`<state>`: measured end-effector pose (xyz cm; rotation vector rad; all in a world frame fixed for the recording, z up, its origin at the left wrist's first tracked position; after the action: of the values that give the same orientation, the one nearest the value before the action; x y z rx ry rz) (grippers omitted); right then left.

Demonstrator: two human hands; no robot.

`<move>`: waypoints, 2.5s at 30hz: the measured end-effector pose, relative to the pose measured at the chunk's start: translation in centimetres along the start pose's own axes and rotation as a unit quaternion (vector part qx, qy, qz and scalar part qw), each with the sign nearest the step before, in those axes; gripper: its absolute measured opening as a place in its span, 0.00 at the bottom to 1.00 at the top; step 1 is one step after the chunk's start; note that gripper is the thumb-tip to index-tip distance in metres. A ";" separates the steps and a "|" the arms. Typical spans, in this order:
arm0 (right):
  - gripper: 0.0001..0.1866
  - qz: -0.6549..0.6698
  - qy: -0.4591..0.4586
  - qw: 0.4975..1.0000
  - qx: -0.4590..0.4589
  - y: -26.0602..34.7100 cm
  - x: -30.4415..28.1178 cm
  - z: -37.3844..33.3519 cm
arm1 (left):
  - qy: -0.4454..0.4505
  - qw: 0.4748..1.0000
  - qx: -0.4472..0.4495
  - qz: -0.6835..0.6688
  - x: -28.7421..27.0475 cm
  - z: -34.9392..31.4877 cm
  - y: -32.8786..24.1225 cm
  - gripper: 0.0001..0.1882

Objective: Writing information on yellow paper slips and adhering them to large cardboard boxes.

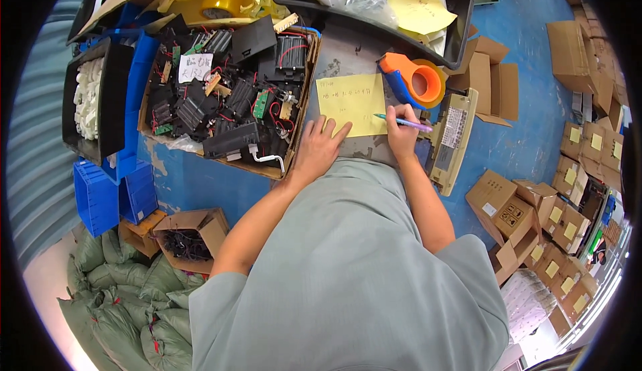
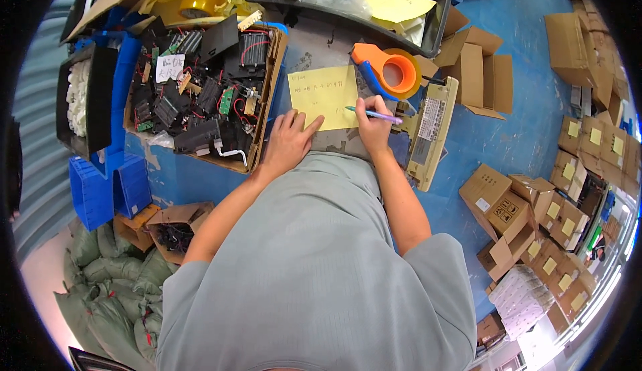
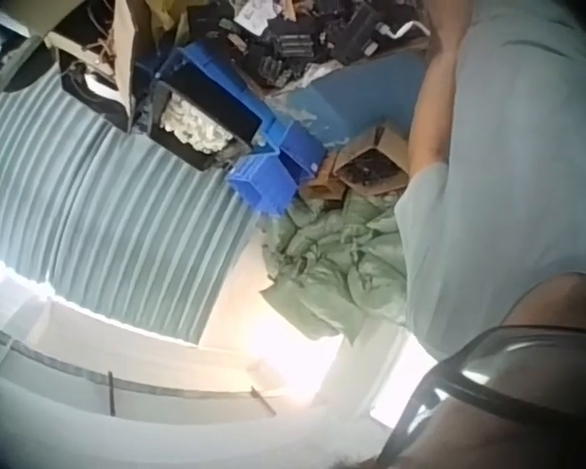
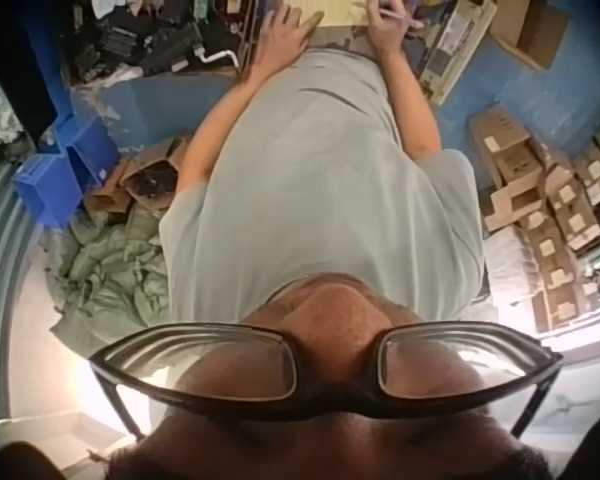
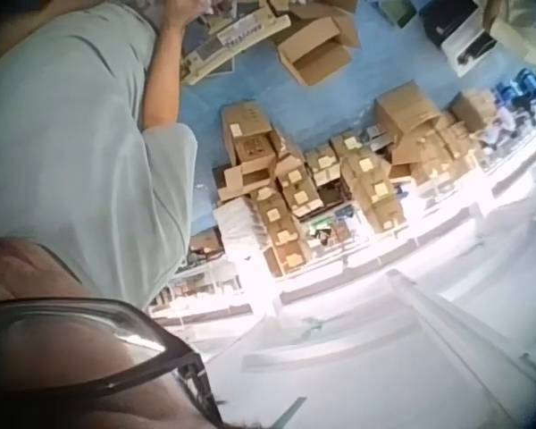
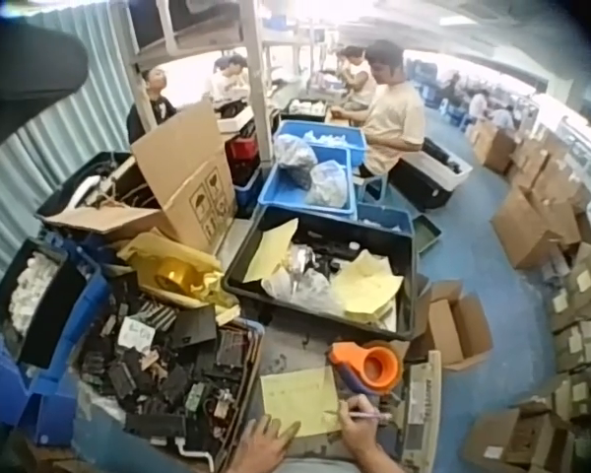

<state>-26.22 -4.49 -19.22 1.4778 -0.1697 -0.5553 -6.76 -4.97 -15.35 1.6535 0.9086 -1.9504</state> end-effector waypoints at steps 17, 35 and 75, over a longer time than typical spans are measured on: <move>0.11 -0.169 0.207 0.957 0.113 6.1 4.8 3.1 | -0.030 0.997 -0.010 -0.073 0.4 -1.4 0.6 0.24; 0.21 -0.332 -0.022 0.932 -0.141 9.6 -1.3 5.0 | 0.209 0.722 -0.257 -0.608 -2.0 -11.5 2.3 0.21; 0.14 -0.156 0.031 0.979 0.130 7.9 -7.0 -1.1 | -0.014 0.986 -0.155 -0.055 3.0 5.3 2.2 0.13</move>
<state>-29.81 -0.38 -10.11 1.7895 0.0435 -0.7605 -9.49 -10.00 -18.37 1.4199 1.2452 -1.7857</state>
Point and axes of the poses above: each hand's wrist, its own z-axis towards the middle knuckle, its own x-axis out of the palm, y = z × x, the point moved 9 cm from there along z, towards the middle knuckle, and after that the axes turned 4 degrees about z, right-handed, at the moved point
